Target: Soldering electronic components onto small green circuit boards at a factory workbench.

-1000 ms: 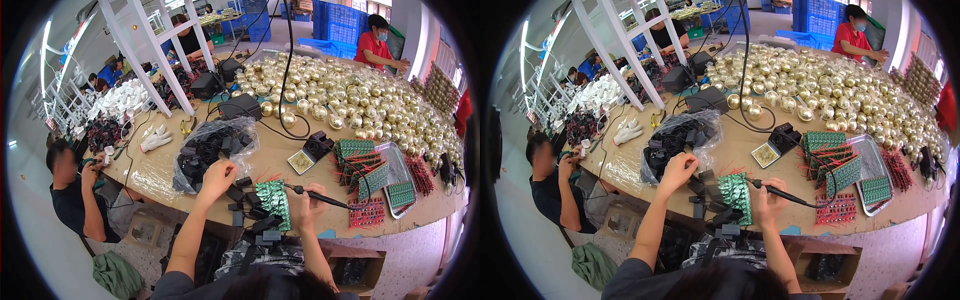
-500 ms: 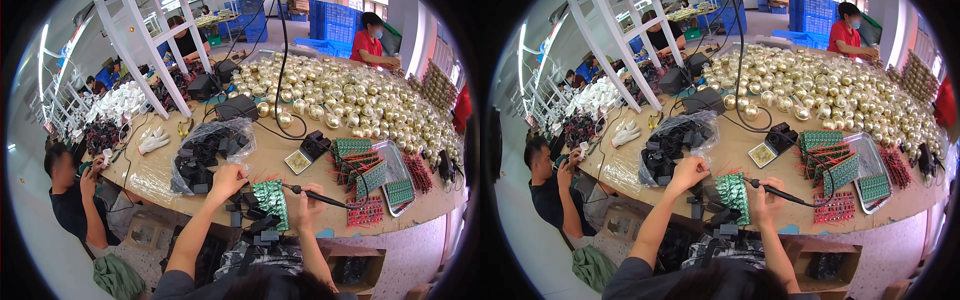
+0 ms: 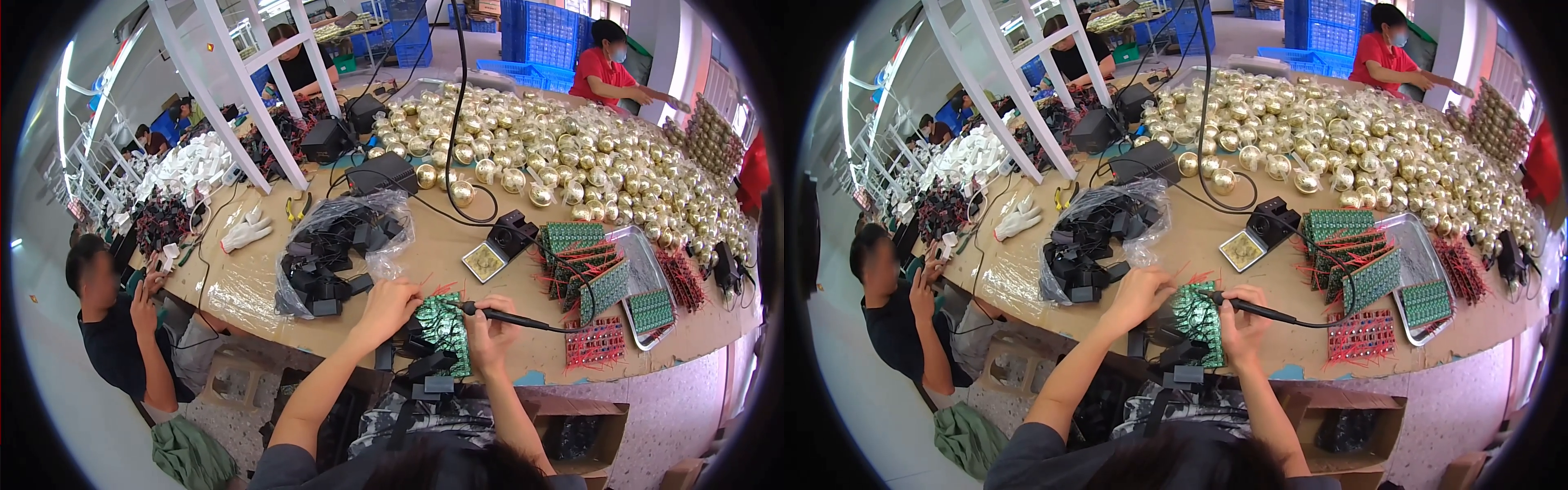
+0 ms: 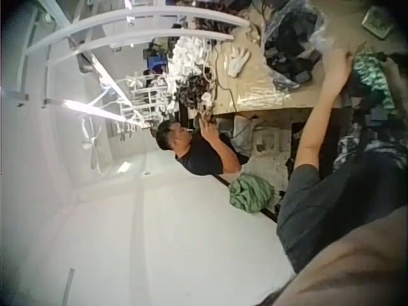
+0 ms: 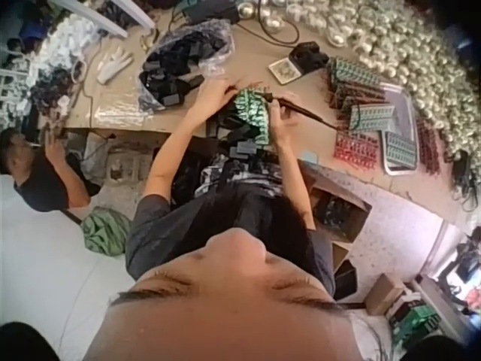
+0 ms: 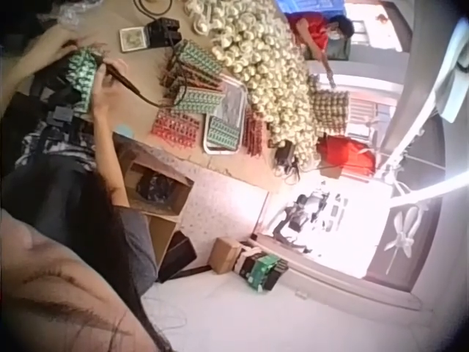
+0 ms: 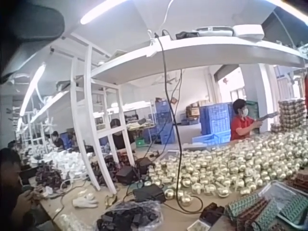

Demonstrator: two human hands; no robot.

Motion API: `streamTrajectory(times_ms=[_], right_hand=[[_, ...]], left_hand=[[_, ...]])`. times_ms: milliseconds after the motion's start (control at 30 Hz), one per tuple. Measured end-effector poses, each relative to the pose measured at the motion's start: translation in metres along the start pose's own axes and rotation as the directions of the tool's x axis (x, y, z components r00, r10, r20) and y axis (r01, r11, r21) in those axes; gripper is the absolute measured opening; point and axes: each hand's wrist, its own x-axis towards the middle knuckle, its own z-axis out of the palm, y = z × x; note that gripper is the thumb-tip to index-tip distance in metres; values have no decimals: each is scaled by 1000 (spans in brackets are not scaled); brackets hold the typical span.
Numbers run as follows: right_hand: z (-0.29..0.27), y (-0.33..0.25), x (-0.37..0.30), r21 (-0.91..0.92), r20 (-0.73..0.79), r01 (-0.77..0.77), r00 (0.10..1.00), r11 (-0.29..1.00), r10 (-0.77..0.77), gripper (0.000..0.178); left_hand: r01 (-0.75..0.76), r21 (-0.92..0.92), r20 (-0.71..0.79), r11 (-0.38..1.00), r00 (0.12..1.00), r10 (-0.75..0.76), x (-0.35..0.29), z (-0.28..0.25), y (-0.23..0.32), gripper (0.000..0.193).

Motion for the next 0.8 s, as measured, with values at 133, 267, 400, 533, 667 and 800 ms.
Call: streamTrajectory(times_ms=[133,267,400,533,667,800], right_hand=[[1,-3,-2,-23,92,-70,993,997,72,16],[1,2,0,-32,19,33,999,999,-33,16],[1,3,0,-5,-13,11,1000,1000,-11,15],[-2,3,-3,-10,24,-24,999,1000,24,15],[-2,-2,-1,-43,79,-48,996,998,51,15],[1,-3,-1,-61,102,-75,992,995,81,15]], left_hand=[[28,-14,3,1000,1000,-28,2,-3,6,7],[-108,68,-59,992,992,112,3,0,9,8],[-52,31,-50,998,997,54,0,10,4,11],[24,-58,-51,998,998,-27,0,9,7,11],[35,-60,-45,998,998,-37,1,8,9,11],[53,-54,-42,997,998,-55,1,6,11,11]])
